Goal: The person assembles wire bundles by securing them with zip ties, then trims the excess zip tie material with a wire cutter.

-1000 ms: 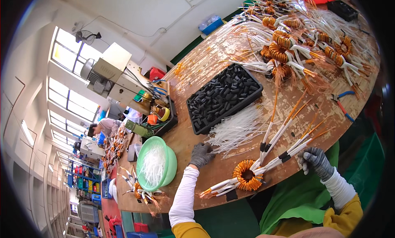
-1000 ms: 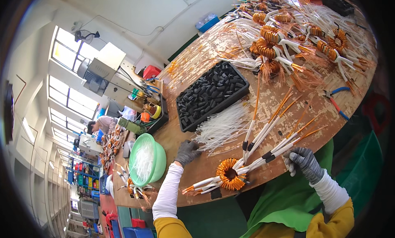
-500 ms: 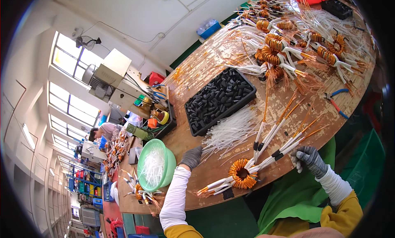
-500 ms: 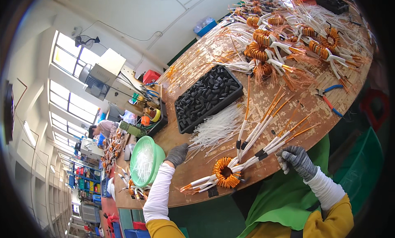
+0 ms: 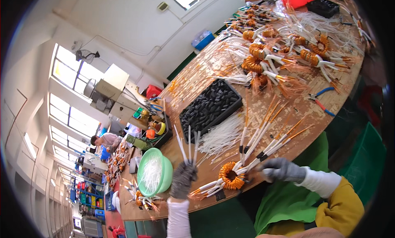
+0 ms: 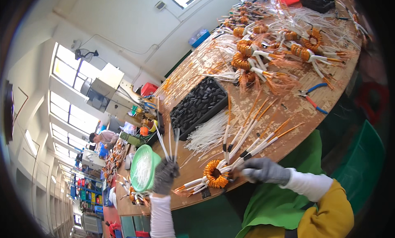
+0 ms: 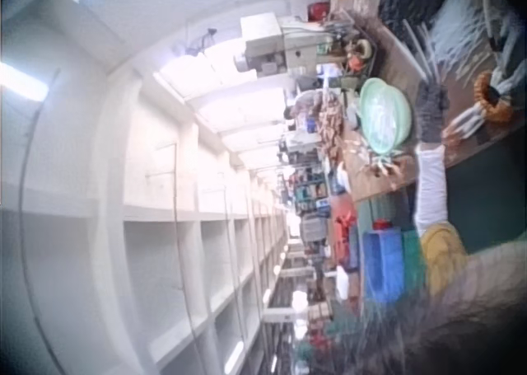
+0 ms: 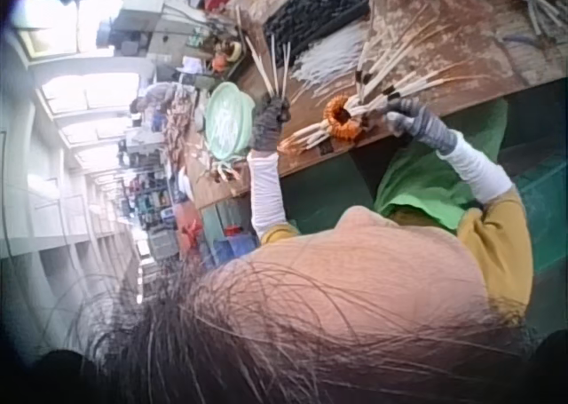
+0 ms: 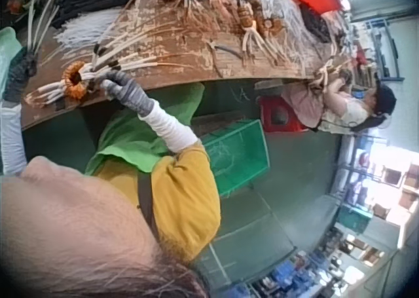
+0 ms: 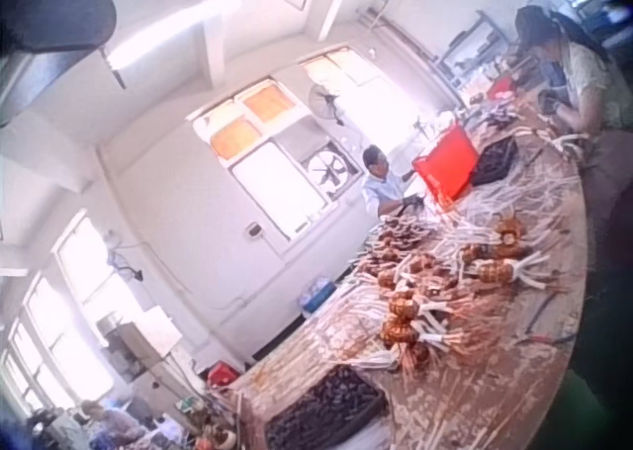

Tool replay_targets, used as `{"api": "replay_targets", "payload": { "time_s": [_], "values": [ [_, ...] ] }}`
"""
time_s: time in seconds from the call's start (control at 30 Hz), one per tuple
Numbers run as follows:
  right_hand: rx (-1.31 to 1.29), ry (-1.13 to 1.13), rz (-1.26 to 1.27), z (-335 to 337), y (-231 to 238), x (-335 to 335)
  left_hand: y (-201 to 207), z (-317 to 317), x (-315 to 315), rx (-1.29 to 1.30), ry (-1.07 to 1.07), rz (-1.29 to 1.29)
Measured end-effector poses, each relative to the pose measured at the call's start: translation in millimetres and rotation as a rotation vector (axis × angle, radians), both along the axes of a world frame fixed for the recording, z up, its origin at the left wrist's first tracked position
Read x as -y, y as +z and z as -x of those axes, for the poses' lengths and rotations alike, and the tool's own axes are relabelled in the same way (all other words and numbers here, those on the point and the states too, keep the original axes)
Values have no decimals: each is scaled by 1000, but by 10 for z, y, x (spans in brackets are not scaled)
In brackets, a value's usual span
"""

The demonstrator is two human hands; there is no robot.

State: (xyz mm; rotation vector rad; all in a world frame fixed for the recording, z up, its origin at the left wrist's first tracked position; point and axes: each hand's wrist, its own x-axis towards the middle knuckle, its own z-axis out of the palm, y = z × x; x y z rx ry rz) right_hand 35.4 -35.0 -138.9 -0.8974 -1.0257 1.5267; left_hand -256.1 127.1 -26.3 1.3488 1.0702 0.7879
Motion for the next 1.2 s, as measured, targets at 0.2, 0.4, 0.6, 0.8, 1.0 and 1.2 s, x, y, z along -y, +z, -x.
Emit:
{"api": "replay_targets", "payload": {
  "time_s": [0.2,0.4,0.6,0.8,1.0,1.2],
  "values": [
    [-13,-139,-194,387,290,-451,-637,-999,880,254,-168,193],
    [1,-207,59,253,169,-460,-849,-1148,1088,365,-188,324],
    [-518,-294,-80,172,126,-529,-1130,-958,1135,372,-211,327],
    [-559,-141,51,288,0,-388,-1086,-1103,1220,350,-245,202],
    [-789,-109,-9,120,29,-457,-950,-884,1031,252,-263,169],
    [-882,-78,6,187,122,-404,-1129,-1067,1065,68,-277,-66]
  ]
}}
